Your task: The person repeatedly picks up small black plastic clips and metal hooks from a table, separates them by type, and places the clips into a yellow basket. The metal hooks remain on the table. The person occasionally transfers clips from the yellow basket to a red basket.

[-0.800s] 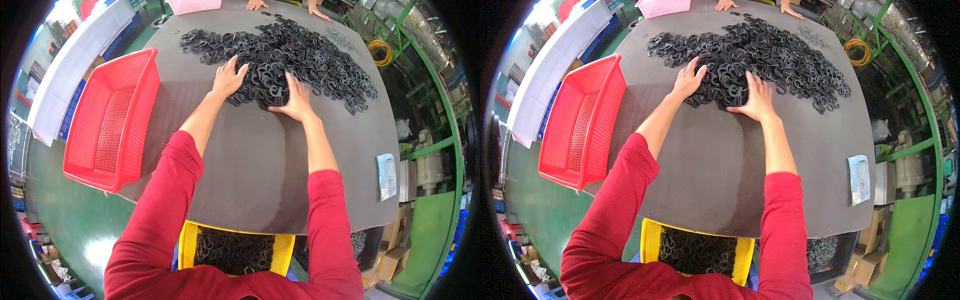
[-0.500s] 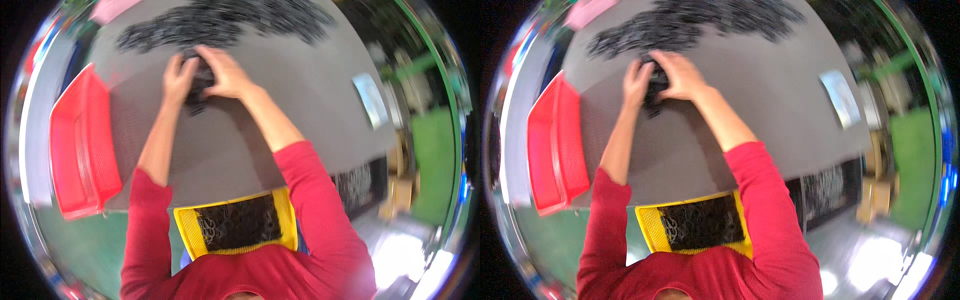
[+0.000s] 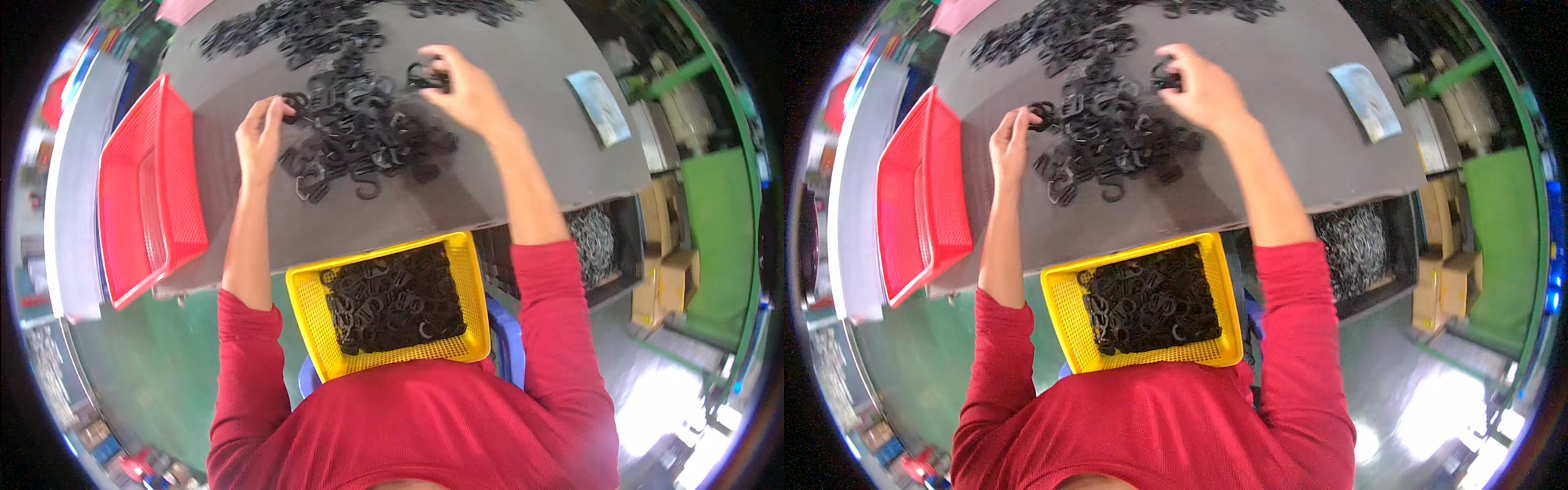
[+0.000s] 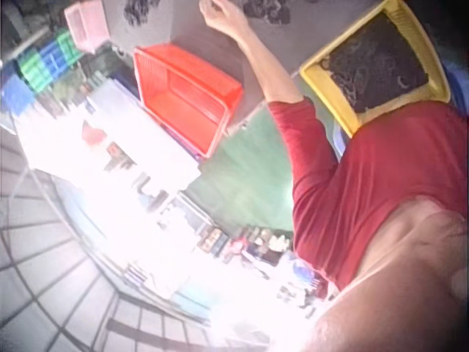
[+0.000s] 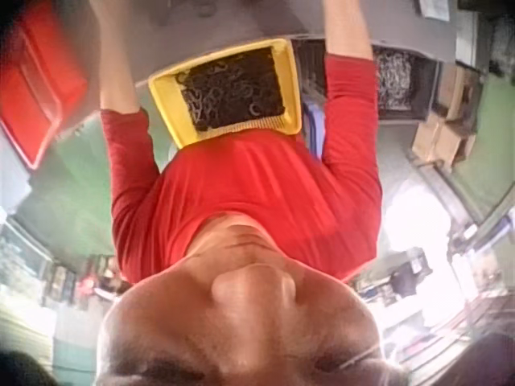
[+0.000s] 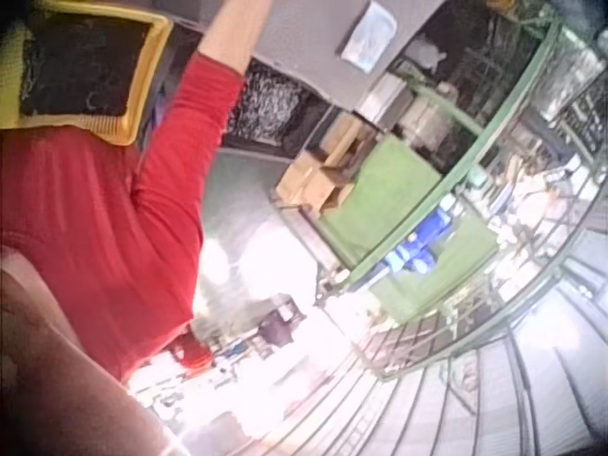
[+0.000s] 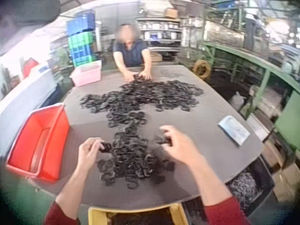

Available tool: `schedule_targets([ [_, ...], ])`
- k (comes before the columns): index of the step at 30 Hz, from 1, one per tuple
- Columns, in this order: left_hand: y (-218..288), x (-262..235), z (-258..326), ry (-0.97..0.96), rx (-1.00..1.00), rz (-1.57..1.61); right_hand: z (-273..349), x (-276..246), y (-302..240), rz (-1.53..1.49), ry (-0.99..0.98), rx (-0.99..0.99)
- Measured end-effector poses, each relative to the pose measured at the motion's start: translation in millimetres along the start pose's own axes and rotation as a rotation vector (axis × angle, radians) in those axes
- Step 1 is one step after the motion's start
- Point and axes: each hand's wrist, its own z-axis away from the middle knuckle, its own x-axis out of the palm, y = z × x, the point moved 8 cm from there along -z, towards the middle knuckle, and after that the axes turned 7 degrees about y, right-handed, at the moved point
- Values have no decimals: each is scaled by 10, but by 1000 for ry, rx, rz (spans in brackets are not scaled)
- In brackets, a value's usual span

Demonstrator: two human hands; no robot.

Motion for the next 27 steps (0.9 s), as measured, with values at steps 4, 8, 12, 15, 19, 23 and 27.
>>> schedule_targets([
  [4,536,-106,186,66,314,-269,69,-311,231,52,32,71],
  [8,978,318,704,-99,495,-274,337,-270,450,-451,128,471],
  [12,1124,908,1284,-371,629,-294,477,-95,777,-633,107,574],
  [15,1165,1147,1355,-477,676,-386,318,-252,806,-327,128,372],
  [19,1023,1176,1167,-420,632,-448,-13,-412,1010,-107,153,453],
  [23,1142,1262,862,-332,634,-305,-423,-257,1386,294,43,197],
  [27,991,1718,225,-267,548,-366,-567,73,1463,270,-207,264],
])
